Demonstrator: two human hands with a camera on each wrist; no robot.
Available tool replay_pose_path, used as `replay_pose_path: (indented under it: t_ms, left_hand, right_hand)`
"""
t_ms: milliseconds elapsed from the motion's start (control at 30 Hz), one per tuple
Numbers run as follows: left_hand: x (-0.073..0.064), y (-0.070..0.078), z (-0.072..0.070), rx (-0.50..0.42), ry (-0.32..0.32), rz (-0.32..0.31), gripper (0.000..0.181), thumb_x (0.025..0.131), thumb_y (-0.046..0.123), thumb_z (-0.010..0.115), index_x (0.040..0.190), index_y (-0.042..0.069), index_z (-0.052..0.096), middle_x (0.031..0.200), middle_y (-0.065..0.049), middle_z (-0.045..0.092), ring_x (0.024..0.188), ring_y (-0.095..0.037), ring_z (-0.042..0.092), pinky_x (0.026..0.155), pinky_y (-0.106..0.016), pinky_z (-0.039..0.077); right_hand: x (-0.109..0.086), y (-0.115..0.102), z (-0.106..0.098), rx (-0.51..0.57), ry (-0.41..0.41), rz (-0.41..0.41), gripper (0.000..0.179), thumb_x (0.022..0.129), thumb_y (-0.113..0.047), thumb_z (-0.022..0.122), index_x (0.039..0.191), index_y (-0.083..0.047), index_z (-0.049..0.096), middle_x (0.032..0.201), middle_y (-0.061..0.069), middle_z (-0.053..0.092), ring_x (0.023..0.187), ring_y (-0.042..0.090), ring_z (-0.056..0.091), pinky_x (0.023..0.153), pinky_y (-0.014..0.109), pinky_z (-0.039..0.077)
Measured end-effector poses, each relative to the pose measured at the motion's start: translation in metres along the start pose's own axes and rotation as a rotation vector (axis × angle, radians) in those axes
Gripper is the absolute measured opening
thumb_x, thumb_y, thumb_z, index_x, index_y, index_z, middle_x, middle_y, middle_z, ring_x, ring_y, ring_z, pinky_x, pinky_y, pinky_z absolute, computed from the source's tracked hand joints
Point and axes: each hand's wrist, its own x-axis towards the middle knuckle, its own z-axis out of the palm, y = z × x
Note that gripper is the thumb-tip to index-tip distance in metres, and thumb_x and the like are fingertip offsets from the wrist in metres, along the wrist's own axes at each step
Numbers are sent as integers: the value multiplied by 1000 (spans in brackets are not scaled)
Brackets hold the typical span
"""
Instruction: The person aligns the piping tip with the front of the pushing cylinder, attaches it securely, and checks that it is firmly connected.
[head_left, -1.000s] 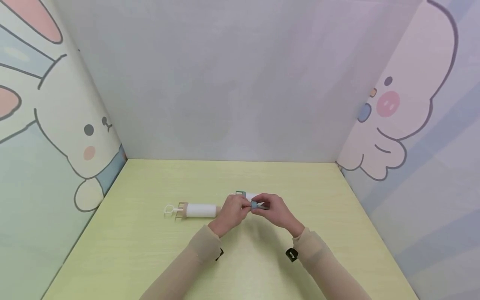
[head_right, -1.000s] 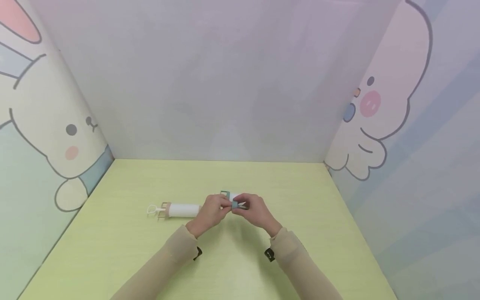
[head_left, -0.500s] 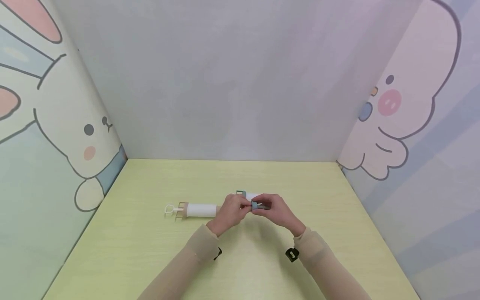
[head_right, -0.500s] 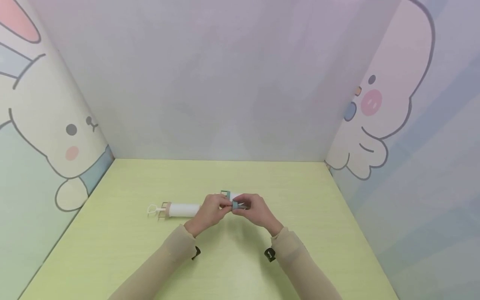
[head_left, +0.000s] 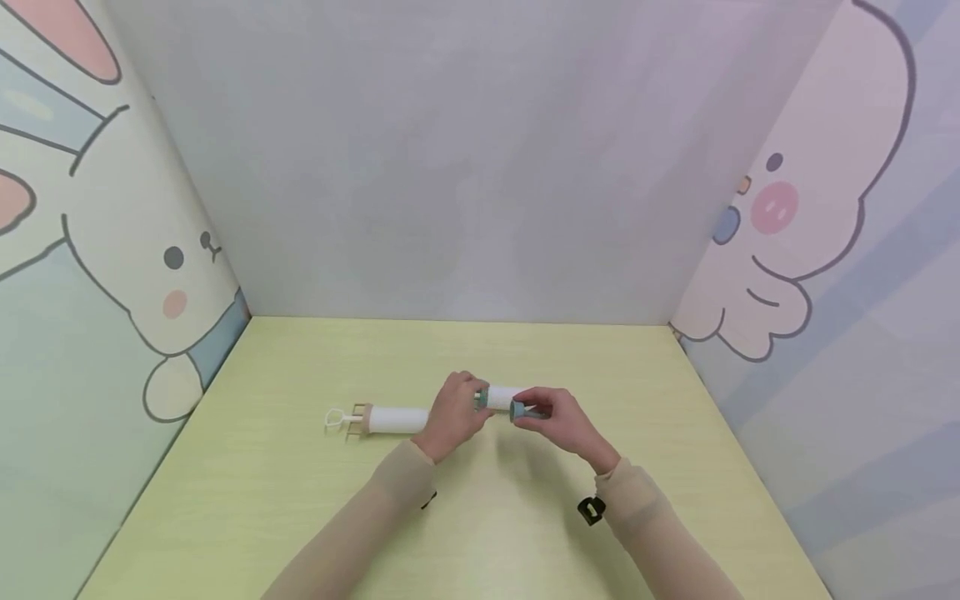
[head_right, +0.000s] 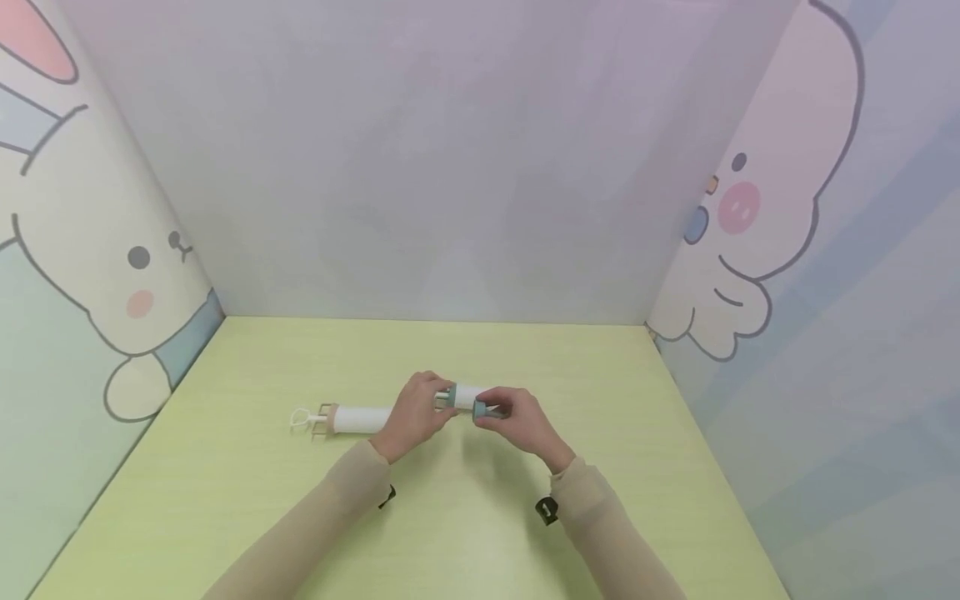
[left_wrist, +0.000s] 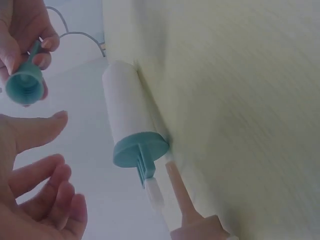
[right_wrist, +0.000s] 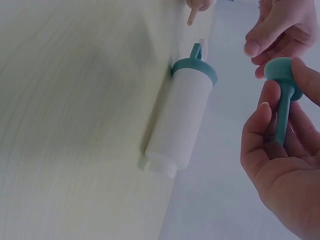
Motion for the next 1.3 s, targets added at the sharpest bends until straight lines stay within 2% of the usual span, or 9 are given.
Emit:
replay_pose_path:
  t_ms: [100,200,433,733,867,1100,1300]
  left_hand:
    - [5,-4,5,98,-36,-43,56,71,25,85,118,3,65,109,-10,56,100,-27,47,84,-40,42]
    - [11,-8,12,145,-94,-49,67,69,30,85,126,7,59,117,-11,51,109,-30,43,87,-45,39]
    - [28,-10,25,224,-183,8,75,66,37,87,129,11,57,123,-13,51,113,-33,46,88,-49,40]
    - [42,-11,32,267,-289,-72,80,67,45,84,135,16,54,125,-11,51,111,-32,48,86,-49,39]
    - [44,-10,34,272,-325,-97,77,68,46,84,134,19,55,123,-9,53,109,-32,49,86,-49,39]
    - [46,-7,39,270,-376,-104,64,70,42,83,127,21,62,115,-4,60,102,-26,52,83,-47,38]
    - [47,-10,43,245,-367,-94,48,71,30,82,116,21,69,107,-2,66,95,-25,56,77,-48,42]
  right_hand:
    - [-1,1,-2,-8,6,30,34,83,-15,75,114,-2,66,107,7,66,89,20,66,73,32,53]
    - [-3,-2,-3,0,-1,28,35,84,-14,74,114,0,65,107,8,66,90,21,66,74,32,53]
    - [-14,-32,-7,-14,-12,43,34,85,-5,72,115,7,63,111,19,64,94,31,64,75,31,53]
    - [-20,-31,-9,-33,17,59,33,85,-6,72,114,6,64,109,18,64,89,29,65,73,31,52]
    - [-23,-29,-8,-29,21,66,33,84,-6,72,114,6,64,109,18,64,88,29,65,72,31,52]
    - [-24,-27,-6,-21,13,73,34,84,-6,72,115,6,63,109,16,65,85,26,65,72,31,52]
    - [-25,-29,-6,-7,17,82,34,85,-5,72,115,6,63,109,17,65,89,28,65,73,31,52]
